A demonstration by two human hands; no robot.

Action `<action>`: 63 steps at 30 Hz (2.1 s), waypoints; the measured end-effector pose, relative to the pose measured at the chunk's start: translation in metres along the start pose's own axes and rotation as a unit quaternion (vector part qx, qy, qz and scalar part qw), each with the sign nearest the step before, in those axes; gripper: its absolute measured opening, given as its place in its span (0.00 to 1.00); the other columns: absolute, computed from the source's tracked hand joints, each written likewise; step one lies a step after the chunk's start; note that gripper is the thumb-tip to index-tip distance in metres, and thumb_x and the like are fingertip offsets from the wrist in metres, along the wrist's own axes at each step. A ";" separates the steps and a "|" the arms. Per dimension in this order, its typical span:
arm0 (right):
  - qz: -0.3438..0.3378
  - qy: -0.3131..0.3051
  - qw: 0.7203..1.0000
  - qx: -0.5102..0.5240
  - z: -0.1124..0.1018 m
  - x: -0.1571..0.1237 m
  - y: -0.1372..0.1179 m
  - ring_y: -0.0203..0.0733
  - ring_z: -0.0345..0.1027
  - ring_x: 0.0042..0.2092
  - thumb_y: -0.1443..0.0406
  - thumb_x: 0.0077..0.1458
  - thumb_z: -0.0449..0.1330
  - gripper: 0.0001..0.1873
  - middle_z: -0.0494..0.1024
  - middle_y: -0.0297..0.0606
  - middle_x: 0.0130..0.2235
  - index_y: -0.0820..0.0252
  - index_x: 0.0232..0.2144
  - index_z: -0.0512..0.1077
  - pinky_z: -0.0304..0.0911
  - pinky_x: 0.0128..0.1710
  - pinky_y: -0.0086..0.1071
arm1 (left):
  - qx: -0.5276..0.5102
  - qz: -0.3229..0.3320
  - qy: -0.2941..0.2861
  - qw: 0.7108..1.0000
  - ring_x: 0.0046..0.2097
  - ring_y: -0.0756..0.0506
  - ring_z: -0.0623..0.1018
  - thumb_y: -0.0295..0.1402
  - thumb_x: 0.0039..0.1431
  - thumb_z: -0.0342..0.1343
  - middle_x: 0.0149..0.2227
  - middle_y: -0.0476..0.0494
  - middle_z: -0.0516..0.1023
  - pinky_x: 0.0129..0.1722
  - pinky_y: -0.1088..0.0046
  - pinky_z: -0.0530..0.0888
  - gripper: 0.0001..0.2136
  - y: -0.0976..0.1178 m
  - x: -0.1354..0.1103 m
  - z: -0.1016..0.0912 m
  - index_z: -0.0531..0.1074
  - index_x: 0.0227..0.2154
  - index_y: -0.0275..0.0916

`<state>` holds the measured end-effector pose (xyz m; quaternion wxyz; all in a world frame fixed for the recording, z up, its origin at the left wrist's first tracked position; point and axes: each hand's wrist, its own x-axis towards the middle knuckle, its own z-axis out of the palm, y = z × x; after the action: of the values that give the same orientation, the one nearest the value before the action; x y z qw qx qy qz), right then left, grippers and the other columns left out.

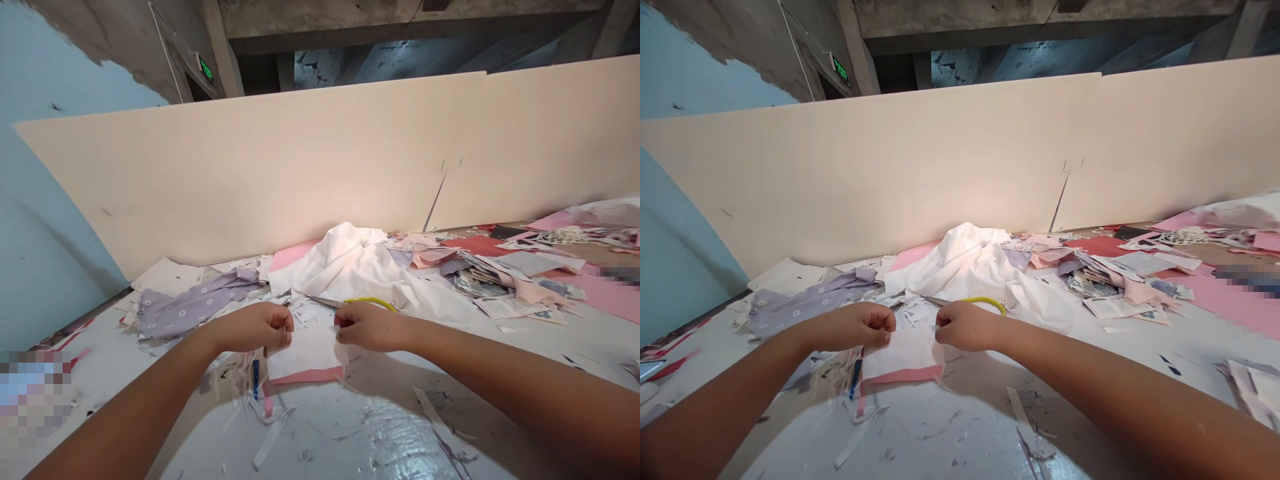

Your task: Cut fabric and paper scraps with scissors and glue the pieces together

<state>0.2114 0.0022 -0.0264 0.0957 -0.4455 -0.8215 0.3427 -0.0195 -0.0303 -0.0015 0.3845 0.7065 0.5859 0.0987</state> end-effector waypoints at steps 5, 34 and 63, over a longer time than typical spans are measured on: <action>-0.005 0.018 0.999 -0.027 0.022 0.000 0.015 0.34 0.61 0.28 0.66 0.41 0.53 0.04 0.68 0.32 0.24 0.61 0.22 0.66 0.49 0.23 0.25 | 0.002 -0.004 0.036 0.999 0.22 0.51 0.65 0.42 0.46 0.52 0.20 0.55 0.62 0.21 0.77 0.59 0.10 -0.025 0.004 0.012 0.66 0.24 0.40; -0.221 0.118 0.952 -0.176 0.048 -0.007 0.016 0.43 0.59 0.39 0.58 0.50 0.55 0.12 0.71 0.39 0.38 0.58 0.34 0.72 0.55 0.38 0.35 | 0.151 0.132 0.198 0.960 0.43 0.43 0.69 0.35 0.55 0.45 0.40 0.42 0.71 0.45 0.64 0.68 0.13 -0.034 -0.024 0.053 0.73 0.37 0.41; -0.171 0.132 0.962 -0.165 0.045 -0.010 0.020 0.44 0.60 0.40 0.57 0.47 0.57 0.12 0.70 0.39 0.38 0.58 0.31 0.72 0.57 0.40 0.37 | 0.154 0.096 0.219 0.959 0.45 0.44 0.67 0.33 0.49 0.51 0.43 0.44 0.66 0.45 0.66 0.67 0.04 -0.055 -0.020 0.056 0.68 0.29 0.41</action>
<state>0.2099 -0.0195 -0.0714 0.1855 -0.3495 -0.9107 0.1187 -0.0333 -0.0712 -0.0699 0.1217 0.7709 0.5937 0.1961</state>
